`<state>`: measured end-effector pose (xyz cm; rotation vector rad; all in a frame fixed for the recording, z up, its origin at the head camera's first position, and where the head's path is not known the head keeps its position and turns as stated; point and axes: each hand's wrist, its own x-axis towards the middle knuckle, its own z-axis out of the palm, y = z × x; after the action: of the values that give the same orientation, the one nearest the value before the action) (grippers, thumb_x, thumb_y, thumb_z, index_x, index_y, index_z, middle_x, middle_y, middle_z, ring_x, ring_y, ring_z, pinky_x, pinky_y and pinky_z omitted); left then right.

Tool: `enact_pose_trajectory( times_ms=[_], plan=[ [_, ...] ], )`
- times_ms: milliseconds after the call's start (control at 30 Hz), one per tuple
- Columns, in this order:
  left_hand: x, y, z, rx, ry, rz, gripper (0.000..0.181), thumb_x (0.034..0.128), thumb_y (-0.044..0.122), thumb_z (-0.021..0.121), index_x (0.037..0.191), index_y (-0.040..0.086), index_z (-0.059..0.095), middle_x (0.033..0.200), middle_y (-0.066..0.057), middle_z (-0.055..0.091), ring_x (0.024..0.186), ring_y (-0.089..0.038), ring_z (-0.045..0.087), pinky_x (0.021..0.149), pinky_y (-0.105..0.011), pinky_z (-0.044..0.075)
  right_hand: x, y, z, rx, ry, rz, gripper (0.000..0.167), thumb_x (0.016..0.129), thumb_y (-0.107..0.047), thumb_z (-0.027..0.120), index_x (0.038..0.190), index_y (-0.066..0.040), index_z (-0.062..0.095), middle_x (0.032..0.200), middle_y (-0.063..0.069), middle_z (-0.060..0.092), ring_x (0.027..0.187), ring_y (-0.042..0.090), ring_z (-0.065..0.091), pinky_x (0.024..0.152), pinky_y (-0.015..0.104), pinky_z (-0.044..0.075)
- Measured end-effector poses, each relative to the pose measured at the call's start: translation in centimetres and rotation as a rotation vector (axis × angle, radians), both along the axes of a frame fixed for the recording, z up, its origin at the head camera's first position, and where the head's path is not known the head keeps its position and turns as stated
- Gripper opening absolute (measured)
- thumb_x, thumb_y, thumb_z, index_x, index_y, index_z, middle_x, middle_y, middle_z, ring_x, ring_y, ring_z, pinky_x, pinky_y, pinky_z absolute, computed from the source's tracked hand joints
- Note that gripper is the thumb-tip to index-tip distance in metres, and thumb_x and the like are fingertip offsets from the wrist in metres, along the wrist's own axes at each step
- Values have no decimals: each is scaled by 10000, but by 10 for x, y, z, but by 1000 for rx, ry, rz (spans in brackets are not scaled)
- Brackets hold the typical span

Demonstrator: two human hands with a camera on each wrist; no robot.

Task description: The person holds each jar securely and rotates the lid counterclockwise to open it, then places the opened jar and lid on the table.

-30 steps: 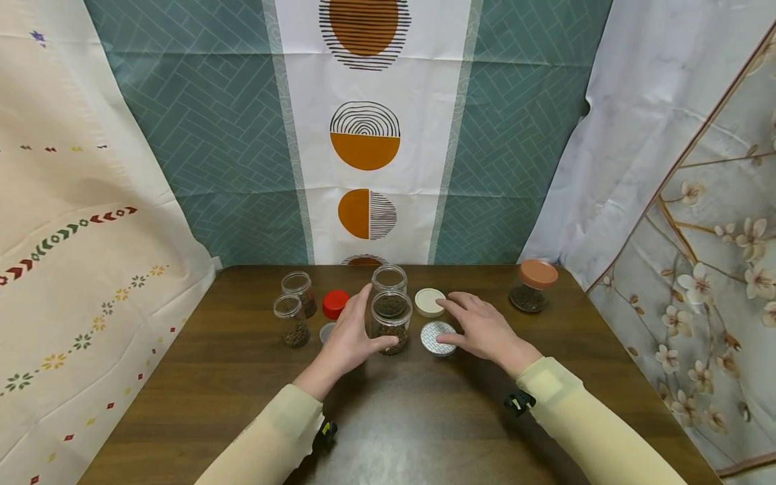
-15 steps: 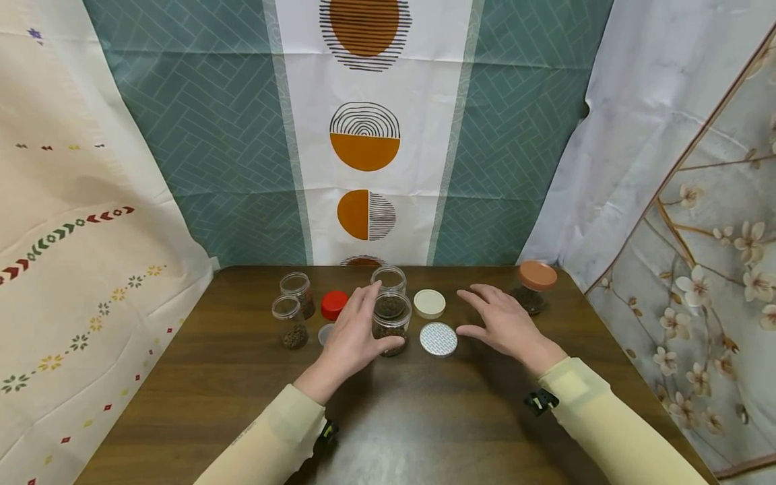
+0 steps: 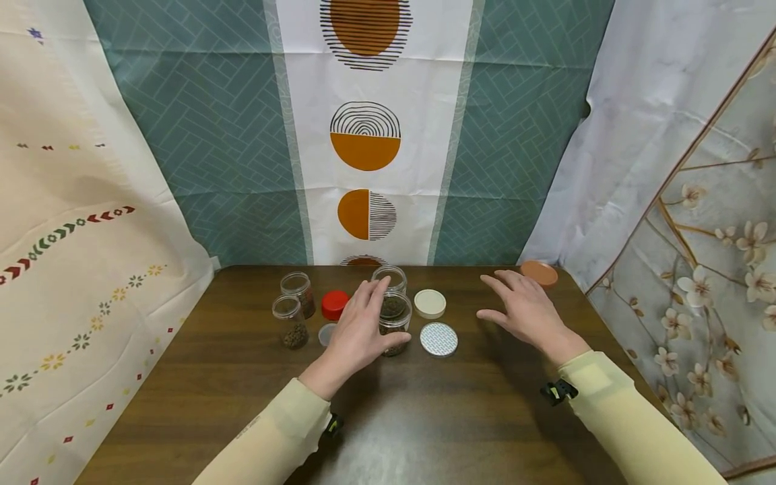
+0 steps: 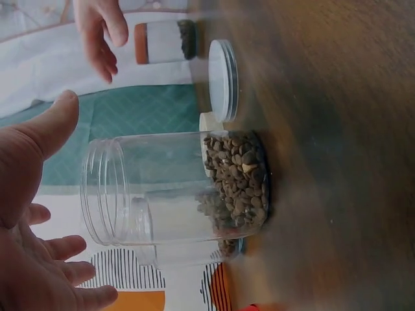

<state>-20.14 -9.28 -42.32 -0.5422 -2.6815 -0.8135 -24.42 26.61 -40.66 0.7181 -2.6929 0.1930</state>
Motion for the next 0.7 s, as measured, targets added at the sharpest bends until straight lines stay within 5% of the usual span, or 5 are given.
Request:
enact_pose_trajectory(
  times_ms=[267,700],
  plan=[
    [-4,1,1,-82,53,-5,977,958,501,864,1712,120,372,1708,-206,393,1635,-438,267,1297,-614,239,-4,15,7,2,-22,-50,773,1016,-471,796,1623,-73,531,1580,296,504,1433,535,491,1167,708,365],
    [-4,8,7,-128,95,-22,919,980,530,827,1697,139,404,1686,-206,425,1628,-434,289,1279,-652,255,-21,43,10,4,-17,-129,745,1048,-458,758,1620,-49,513,1563,315,487,1431,544,465,1152,721,359]
  ],
)
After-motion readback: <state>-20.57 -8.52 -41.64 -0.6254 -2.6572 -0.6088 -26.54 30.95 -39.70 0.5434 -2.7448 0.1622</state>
